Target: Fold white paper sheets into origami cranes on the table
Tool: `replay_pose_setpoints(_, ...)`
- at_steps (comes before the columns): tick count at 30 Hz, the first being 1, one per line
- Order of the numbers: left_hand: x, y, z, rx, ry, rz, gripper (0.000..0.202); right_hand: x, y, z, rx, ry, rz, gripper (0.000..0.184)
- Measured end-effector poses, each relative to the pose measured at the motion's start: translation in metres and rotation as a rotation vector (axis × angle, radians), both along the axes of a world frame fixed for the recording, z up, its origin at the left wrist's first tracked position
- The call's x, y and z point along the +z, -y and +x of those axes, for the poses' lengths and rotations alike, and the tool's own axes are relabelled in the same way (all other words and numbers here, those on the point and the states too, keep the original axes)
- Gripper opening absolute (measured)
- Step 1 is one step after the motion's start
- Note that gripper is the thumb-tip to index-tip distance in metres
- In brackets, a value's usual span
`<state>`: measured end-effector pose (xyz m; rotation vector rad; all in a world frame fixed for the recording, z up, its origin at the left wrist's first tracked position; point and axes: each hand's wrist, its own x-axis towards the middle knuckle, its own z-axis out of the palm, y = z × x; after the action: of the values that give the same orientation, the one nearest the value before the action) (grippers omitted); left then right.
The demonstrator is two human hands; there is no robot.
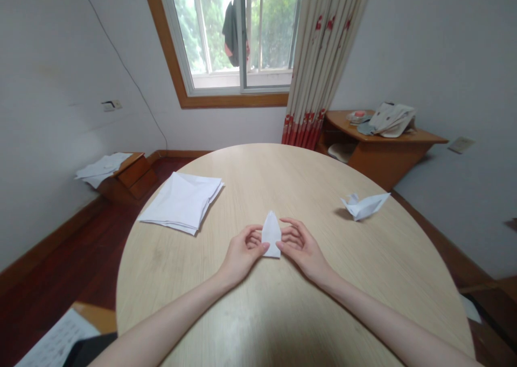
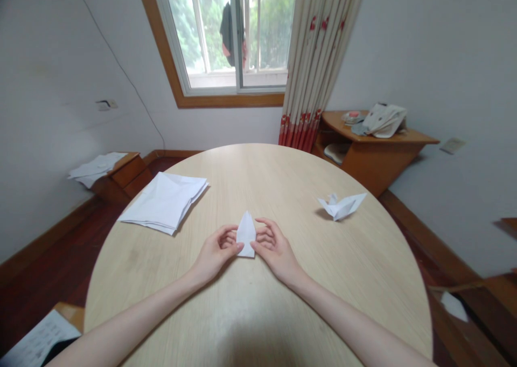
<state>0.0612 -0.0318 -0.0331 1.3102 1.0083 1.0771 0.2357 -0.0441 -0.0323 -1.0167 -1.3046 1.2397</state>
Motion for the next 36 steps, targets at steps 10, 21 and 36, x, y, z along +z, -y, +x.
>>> replay_pose_setpoints(10, 0.005, 0.004, 0.001, -0.035, -0.052, -0.149, 0.036, -0.004, -0.005, 0.004, 0.053, 0.047, -0.106, 0.033)
replay_pose_setpoints(21, 0.003, 0.004, -0.003, -0.109, -0.104, -0.074, 0.036, 0.004, 0.000, 0.005, 0.095, 0.060, -0.133, 0.034)
replay_pose_setpoints(36, 0.004, 0.008, -0.004, 0.042, -0.379, 0.351, 0.024, 0.005, 0.005, 0.003, -0.019, 0.201, 0.098, 0.027)
